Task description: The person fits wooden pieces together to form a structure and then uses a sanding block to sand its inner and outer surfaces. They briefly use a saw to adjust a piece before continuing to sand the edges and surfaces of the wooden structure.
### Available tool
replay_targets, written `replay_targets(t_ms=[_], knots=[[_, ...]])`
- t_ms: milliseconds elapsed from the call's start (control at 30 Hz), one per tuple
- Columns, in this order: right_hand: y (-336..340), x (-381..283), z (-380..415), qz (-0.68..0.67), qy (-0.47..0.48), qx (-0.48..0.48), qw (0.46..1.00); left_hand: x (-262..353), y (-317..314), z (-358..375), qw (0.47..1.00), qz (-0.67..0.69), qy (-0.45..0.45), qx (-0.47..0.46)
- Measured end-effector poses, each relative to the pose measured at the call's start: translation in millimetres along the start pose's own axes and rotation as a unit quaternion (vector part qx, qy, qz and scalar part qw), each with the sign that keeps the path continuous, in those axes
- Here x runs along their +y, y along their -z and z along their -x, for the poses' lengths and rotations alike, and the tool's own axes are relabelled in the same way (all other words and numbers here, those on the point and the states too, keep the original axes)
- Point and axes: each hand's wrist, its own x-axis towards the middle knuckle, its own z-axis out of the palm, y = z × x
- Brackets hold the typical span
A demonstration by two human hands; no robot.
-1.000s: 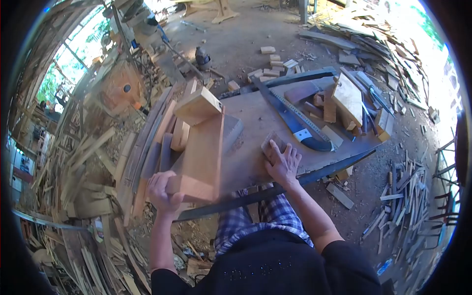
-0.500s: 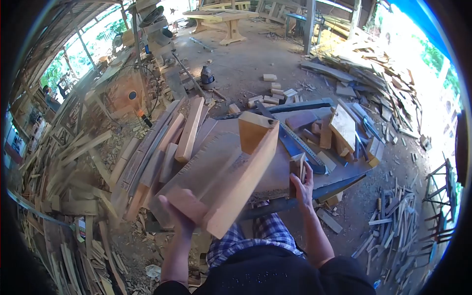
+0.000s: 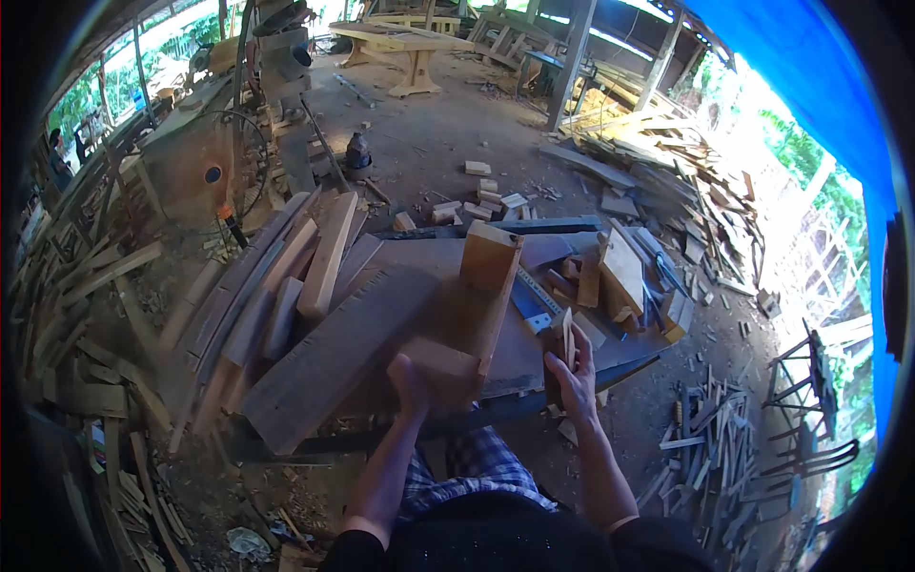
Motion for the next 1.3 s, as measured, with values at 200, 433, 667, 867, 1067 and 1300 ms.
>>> replay_targets(t_ms=[200, 433, 667, 867, 1067, 1300], knots=[[-25, -35, -13, 0.041, 0.013, -0.037, 0.998, 33, -9, -5, 0.998, 0.03, -0.007, 0.057], [-25, -17, -16, 0.083, 0.006, -0.025, 0.996, 41, -8, 7, 0.988, 0.019, -0.127, 0.081], [-47, -28, -9, 0.05, -0.046, -0.054, 0.996, 72, -2, 21, 0.992, -0.038, -0.112, 0.041], [-74, -61, -15, 0.128, 0.063, -0.087, 0.986, 188, -50, 56, 0.819, -0.491, -0.289, 0.063], [-115, -100, 16, 0.433, 0.187, -0.163, 0.866, 160, -70, 50, 0.773, -0.565, -0.284, 0.049], [-165, -70, -161, 0.575, 0.148, -0.098, 0.799, 151, -63, 46, 0.769, -0.541, -0.338, 0.038]])
